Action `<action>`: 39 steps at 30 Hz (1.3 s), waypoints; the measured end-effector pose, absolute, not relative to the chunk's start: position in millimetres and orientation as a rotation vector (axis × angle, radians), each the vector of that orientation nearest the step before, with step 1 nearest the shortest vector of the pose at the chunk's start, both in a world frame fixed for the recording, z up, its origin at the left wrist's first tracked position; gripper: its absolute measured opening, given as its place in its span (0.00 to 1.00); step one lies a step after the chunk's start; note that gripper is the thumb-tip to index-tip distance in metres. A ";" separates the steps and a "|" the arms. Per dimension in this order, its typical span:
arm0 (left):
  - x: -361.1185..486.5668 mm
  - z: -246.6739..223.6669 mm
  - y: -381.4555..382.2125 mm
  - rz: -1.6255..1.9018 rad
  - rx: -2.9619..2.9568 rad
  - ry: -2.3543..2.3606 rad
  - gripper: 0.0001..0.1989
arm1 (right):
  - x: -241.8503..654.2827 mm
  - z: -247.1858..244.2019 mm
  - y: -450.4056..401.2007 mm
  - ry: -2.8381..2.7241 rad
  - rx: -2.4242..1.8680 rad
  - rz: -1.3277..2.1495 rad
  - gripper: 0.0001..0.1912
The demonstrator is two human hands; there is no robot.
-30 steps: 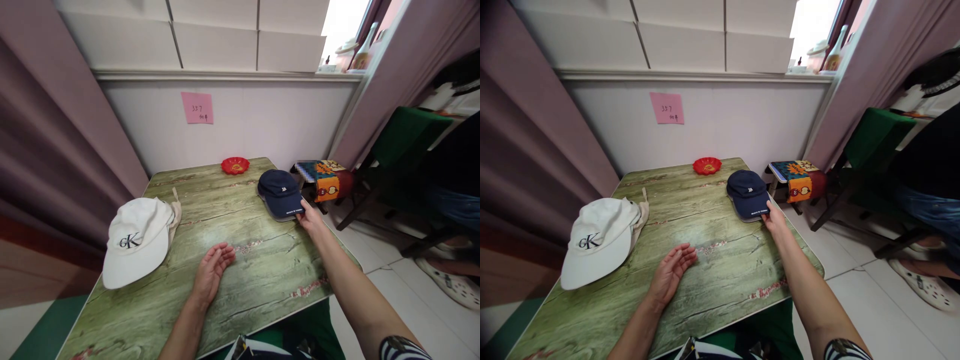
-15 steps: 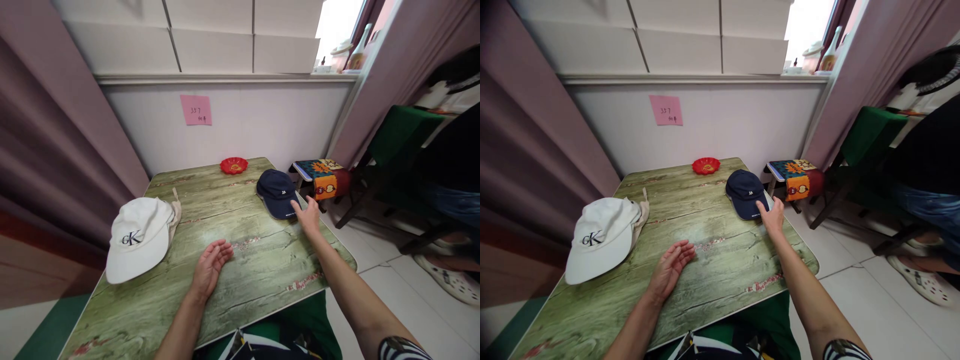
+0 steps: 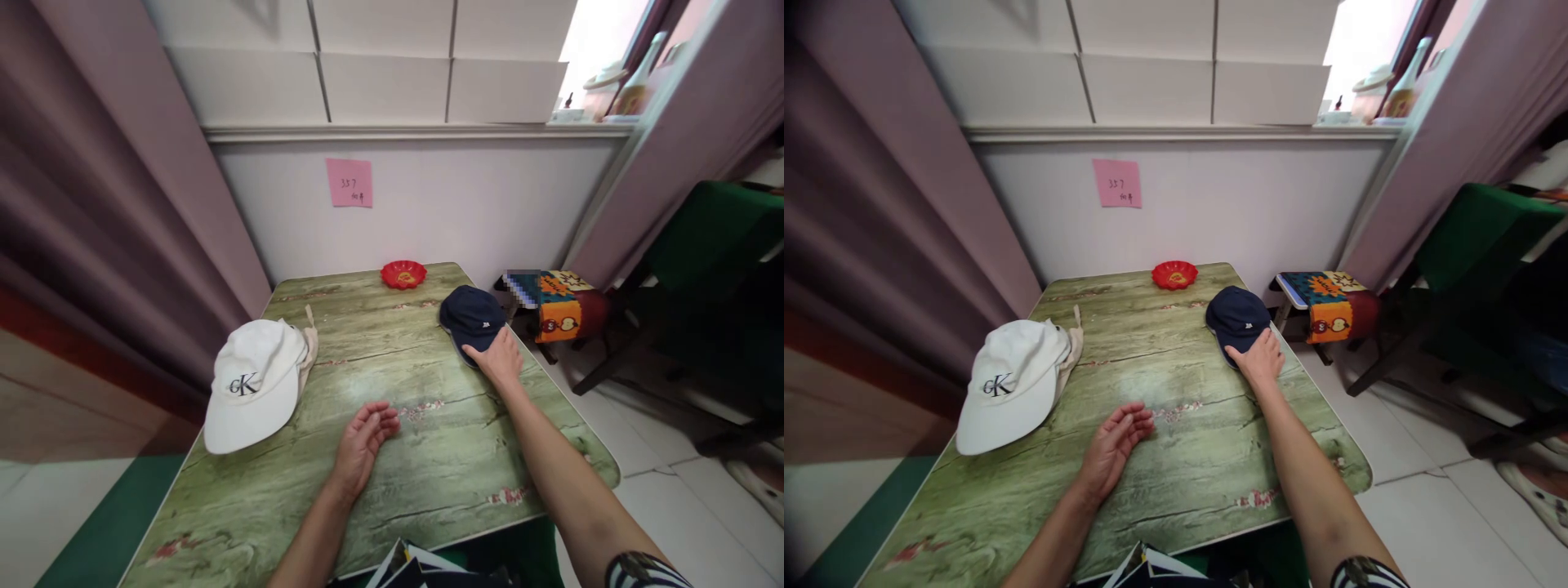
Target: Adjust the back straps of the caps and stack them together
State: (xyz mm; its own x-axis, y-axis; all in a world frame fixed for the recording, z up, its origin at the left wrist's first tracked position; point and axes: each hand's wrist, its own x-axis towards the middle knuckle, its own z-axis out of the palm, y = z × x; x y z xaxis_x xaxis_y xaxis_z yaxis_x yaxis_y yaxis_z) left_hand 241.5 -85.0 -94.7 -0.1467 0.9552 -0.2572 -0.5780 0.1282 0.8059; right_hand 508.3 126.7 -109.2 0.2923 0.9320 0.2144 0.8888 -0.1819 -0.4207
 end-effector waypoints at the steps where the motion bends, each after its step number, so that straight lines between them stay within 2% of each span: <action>1: 242.3 -94.6 -85.9 1.430 0.515 1.006 0.16 | 508.9 -110.3 129.2 -1.628 -2.106 0.128 0.59; 11: 247.7 -104.5 -93.0 1.355 0.690 1.085 0.14 | 502.7 -117.3 152.3 -1.658 -2.084 0.062 0.58; 15: 224.2 -76.3 -80.3 1.354 0.766 1.192 0.15 | 504.5 -118.1 156.0 -1.679 -2.085 0.059 0.60; 18: 167.9 -28.8 -55.2 1.667 0.940 1.471 0.15 | 507.2 -118.4 155.6 -1.701 -2.063 0.063 0.60; 20: 117.6 2.9 -39.5 2.005 0.950 1.729 0.16 | 508.3 -116.7 151.9 -1.717 -2.026 0.056 0.60; 22: 68.4 24.7 -31.2 2.139 1.054 2.012 0.18 | 508.0 -112.7 144.2 -1.702 -1.958 -0.019 0.59; 24: 29.5 32.1 -31.6 2.003 1.140 2.375 0.20 | 505.2 -106.6 132.9 -1.673 -1.849 -0.148 0.56; 27: -0.6 20.1 -38.6 1.593 1.227 2.738 0.20 | 491.5 -96.6 114.6 -1.705 -1.672 -0.219 0.47; 31: -1.1 -6.8 -36.3 1.228 1.186 2.854 0.21 | 448.2 -95.4 102.1 -1.841 -1.501 0.110 0.39; 36: 7.1 -9.9 -22.6 1.181 1.069 2.838 0.12 | 391.7 -123.3 104.4 -1.552 -1.234 0.841 0.31; 39: 7.9 2.4 -24.0 1.199 1.064 2.856 0.09 | 383.3 -140.2 106.4 -1.415 -1.224 1.052 0.30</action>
State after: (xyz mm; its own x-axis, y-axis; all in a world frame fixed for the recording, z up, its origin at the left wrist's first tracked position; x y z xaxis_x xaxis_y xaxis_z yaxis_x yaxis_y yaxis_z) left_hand 7.9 -24.0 2.4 -0.7810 0.5154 0.3528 0.6128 0.5231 0.5923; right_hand 383.3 106.4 -140.2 -0.0423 0.9917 0.1213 0.1696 0.1268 -0.9773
